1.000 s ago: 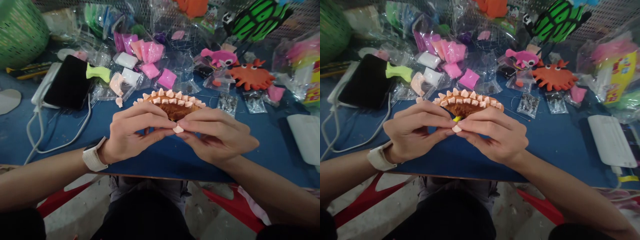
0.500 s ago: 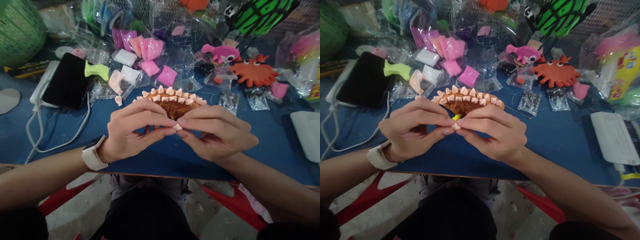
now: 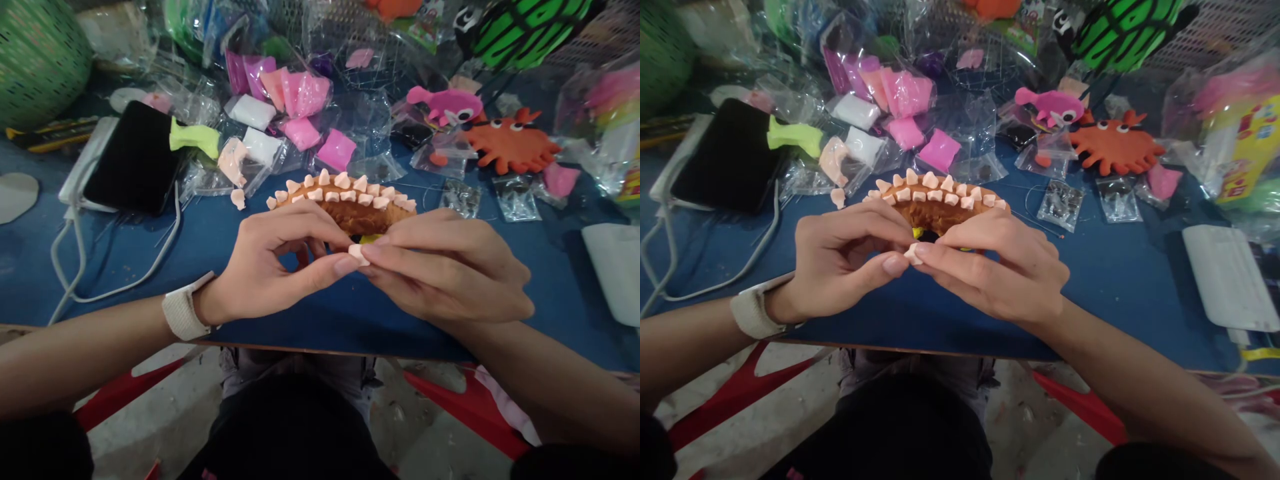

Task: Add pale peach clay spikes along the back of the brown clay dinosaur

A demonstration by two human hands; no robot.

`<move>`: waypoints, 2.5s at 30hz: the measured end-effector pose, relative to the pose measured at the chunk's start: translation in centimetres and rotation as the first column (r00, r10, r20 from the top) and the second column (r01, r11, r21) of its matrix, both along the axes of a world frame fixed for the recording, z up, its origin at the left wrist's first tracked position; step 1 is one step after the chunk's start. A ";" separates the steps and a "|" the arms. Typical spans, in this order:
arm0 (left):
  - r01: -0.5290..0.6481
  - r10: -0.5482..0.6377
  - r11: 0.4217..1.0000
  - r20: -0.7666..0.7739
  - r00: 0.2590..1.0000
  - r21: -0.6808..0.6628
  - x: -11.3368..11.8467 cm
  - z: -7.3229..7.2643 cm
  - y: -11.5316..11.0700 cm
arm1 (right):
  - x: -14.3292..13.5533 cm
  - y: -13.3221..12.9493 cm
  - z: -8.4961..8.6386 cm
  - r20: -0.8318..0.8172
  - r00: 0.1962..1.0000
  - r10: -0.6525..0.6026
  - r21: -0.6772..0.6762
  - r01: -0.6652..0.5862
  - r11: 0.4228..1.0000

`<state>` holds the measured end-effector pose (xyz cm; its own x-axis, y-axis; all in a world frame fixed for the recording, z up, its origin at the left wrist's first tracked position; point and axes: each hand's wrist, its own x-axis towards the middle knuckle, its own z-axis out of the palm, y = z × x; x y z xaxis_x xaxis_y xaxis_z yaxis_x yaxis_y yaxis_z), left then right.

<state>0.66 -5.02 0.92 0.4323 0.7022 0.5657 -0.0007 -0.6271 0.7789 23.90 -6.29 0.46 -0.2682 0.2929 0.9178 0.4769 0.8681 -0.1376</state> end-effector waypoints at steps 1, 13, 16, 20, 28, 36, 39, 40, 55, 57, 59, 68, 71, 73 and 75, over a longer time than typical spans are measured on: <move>0.007 -0.007 1.000 0.009 1.000 -0.014 0.0 0.0 0.0 | 0.0 -0.1 0.0 0.003 1.000 -0.007 -0.016 0.007 1.000; 0.114 -0.103 0.981 0.080 0.991 -0.159 0.3 -0.1 0.0 | 0.0 -0.2 -0.2 -0.026 0.999 0.026 0.016 -0.026 1.000; 0.141 -0.126 0.975 0.097 0.987 -0.174 0.3 -0.2 0.0 | 0.4 -0.7 0.2 0.042 0.999 -0.019 -0.088 0.022 0.996; 0.174 -0.159 0.963 0.088 0.983 -0.207 0.2 -0.1 0.2 | 1.2 -1.3 0.8 0.145 0.989 0.008 -0.202 0.022 0.979; 0.199 -0.172 0.943 0.124 0.977 -0.265 0.3 -0.2 0.2 | 1.3 -1.4 0.7 0.134 0.991 0.013 -0.180 0.011 0.984; 0.170 -0.149 0.958 0.106 0.983 -0.229 0.3 -0.4 0.2 | 1.4 -1.4 1.1 0.199 0.979 -0.043 -0.170 0.078 0.982; 0.169 -0.149 0.960 0.104 0.983 -0.222 0.3 -0.4 0.2 | 1.3 -1.4 0.9 0.178 0.983 -0.035 -0.148 0.062 0.987; 0.171 -0.151 0.962 0.106 0.983 -0.214 0.2 -0.4 0.2 | 1.2 -1.5 0.8 0.164 0.986 -0.030 -0.135 0.053 0.989; 0.261 -0.182 0.893 0.237 0.954 -0.366 0.5 -0.2 0.3 | 0.4 0.6 0.2 -0.027 0.990 0.140 -0.040 -0.141 0.989; 0.274 -0.196 0.884 0.233 0.953 -0.379 0.5 -0.1 0.3 | 0.3 0.9 -0.1 -0.093 0.982 0.163 -0.057 -0.168 0.984; 0.293 -0.216 0.872 0.229 0.949 -0.391 0.5 0.1 0.3 | 0.4 1.0 -0.4 -0.133 0.975 0.176 -0.059 -0.185 0.981; 0.329 -0.262 0.869 0.220 0.940 -0.369 0.3 0.2 0.3 | 0.5 0.6 -0.5 -0.087 0.985 0.148 -0.178 -0.162 0.971; 0.317 -0.258 0.886 0.209 0.943 -0.338 0.3 0.1 0.4 | 0.4 0.7 -0.2 -0.088 0.978 0.190 -0.160 -0.202 0.966; 0.302 -0.249 0.891 0.192 0.949 -0.338 0.3 0.1 0.4 | 0.4 0.7 0.0 -0.082 0.977 0.198 -0.168 -0.210 0.963; 0.301 -0.250 0.889 0.185 0.950 -0.345 0.3 0.1 0.4 | 0.4 0.9 0.1 -0.076 0.975 0.211 -0.172 -0.221 0.960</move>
